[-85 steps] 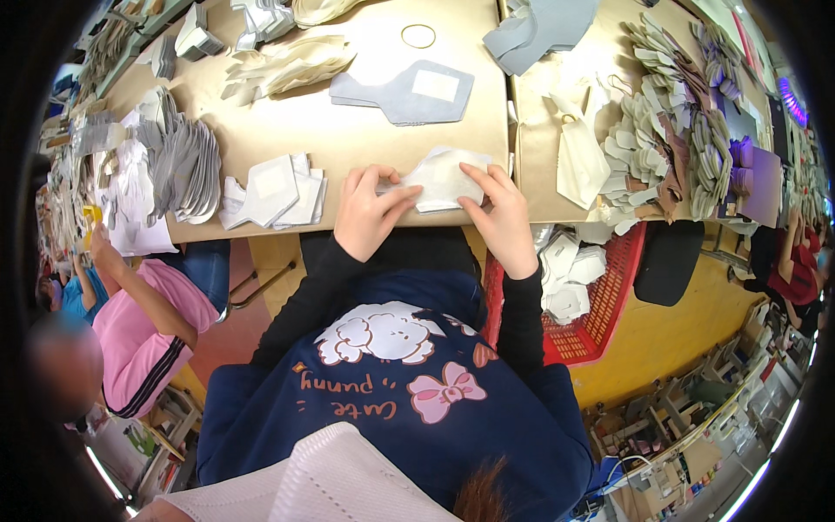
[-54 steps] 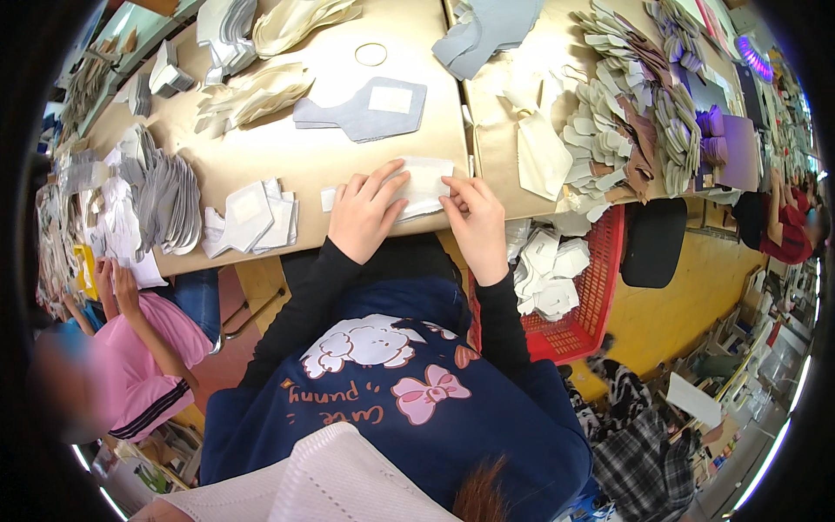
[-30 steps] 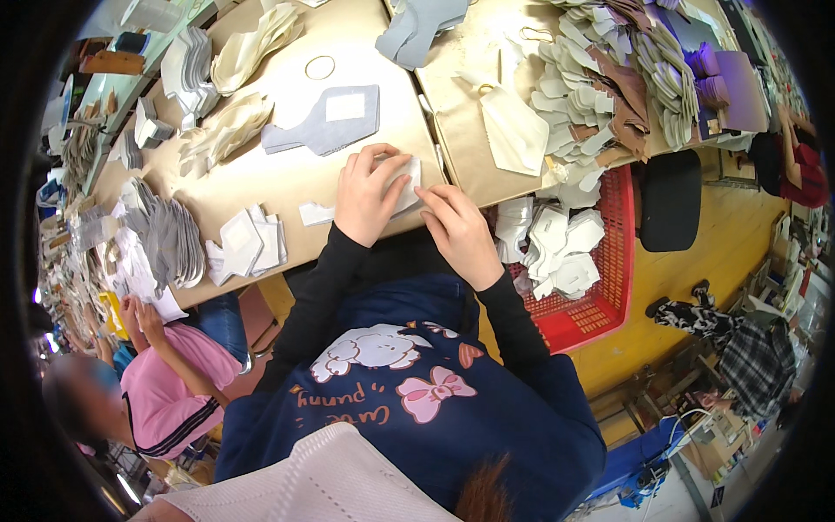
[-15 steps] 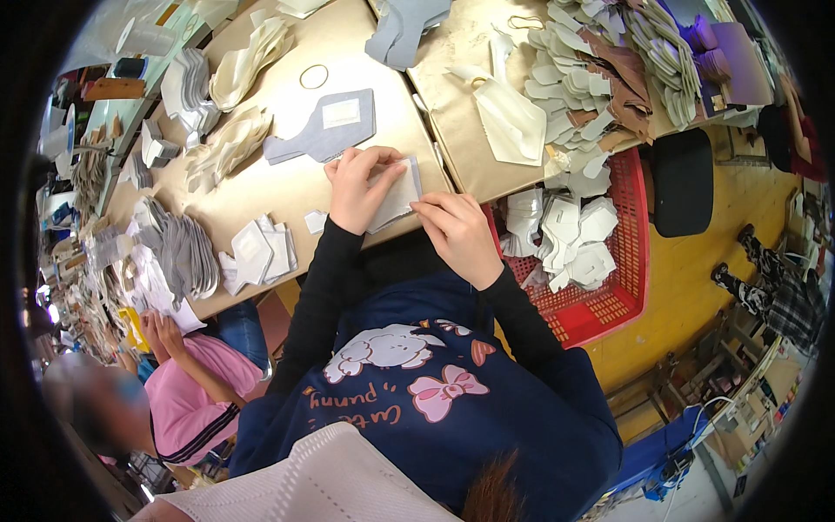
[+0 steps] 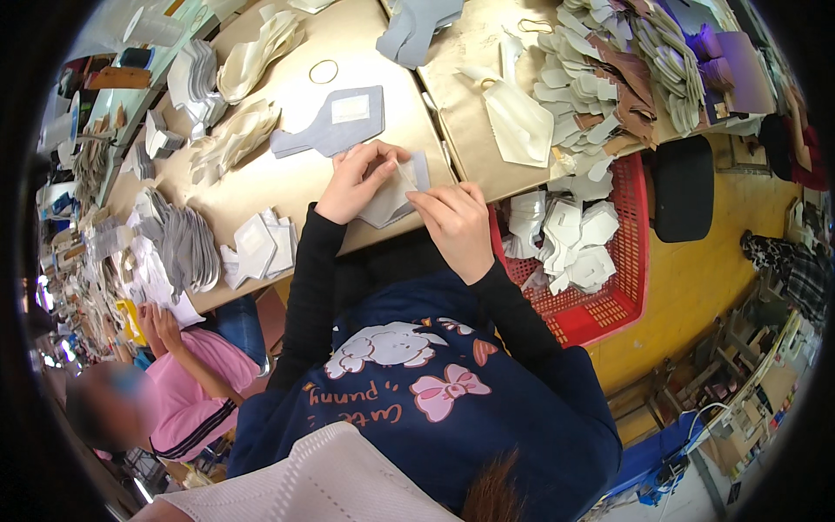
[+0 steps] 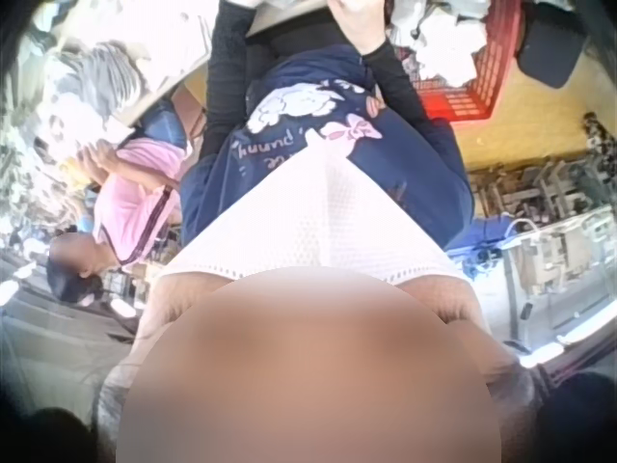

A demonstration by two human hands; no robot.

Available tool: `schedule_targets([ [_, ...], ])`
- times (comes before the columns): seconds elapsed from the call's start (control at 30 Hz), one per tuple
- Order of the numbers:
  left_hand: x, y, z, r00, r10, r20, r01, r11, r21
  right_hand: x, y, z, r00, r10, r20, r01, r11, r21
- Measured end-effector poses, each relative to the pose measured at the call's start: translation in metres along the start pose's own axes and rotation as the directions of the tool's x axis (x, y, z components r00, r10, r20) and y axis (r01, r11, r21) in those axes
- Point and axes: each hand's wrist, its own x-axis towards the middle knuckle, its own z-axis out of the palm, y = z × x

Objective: The person folds white fabric mask pieces one by one on a worktable, aligning edges and stacking them into a neat pile. The person also gathers and aligns the finished stack at the end.

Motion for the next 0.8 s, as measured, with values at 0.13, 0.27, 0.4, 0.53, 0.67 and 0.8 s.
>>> schedule_targets([
  [0.13,-0.004,-0.001,-0.007,0.995,0.094,-0.042,-0.099,0.985,-0.142,0.010,-0.008,0.002,0.996,-0.091,-0.008,0.091,0.990,0.103],
  [0.27,-0.006,-0.003,-0.014,0.995,-0.042,0.094,0.076,0.917,-0.392,0.010,-0.010,0.008,0.997,-0.082,0.012,0.078,0.979,0.186],
  [0.4,-0.011,-0.010,-0.005,0.991,0.070,-0.116,-0.069,0.998,0.009,0.002,-0.012,0.013,0.954,0.240,0.178,-0.285,0.910,0.300],
  [0.53,-0.020,-0.029,0.006,0.960,0.100,-0.263,-0.248,0.742,-0.623,-0.003,-0.012,0.013,0.973,0.184,0.140,-0.214,0.946,0.243],
  [0.67,-0.026,-0.047,-0.001,0.904,0.114,-0.413,-0.419,0.430,-0.800,-0.002,-0.008,0.012,0.969,0.125,0.213,-0.156,0.979,0.134],
  [0.8,-0.032,-0.042,-0.010,0.902,0.072,-0.425,-0.410,0.452,-0.793,-0.002,-0.007,0.016,0.982,0.027,0.186,-0.031,0.999,0.017],
])
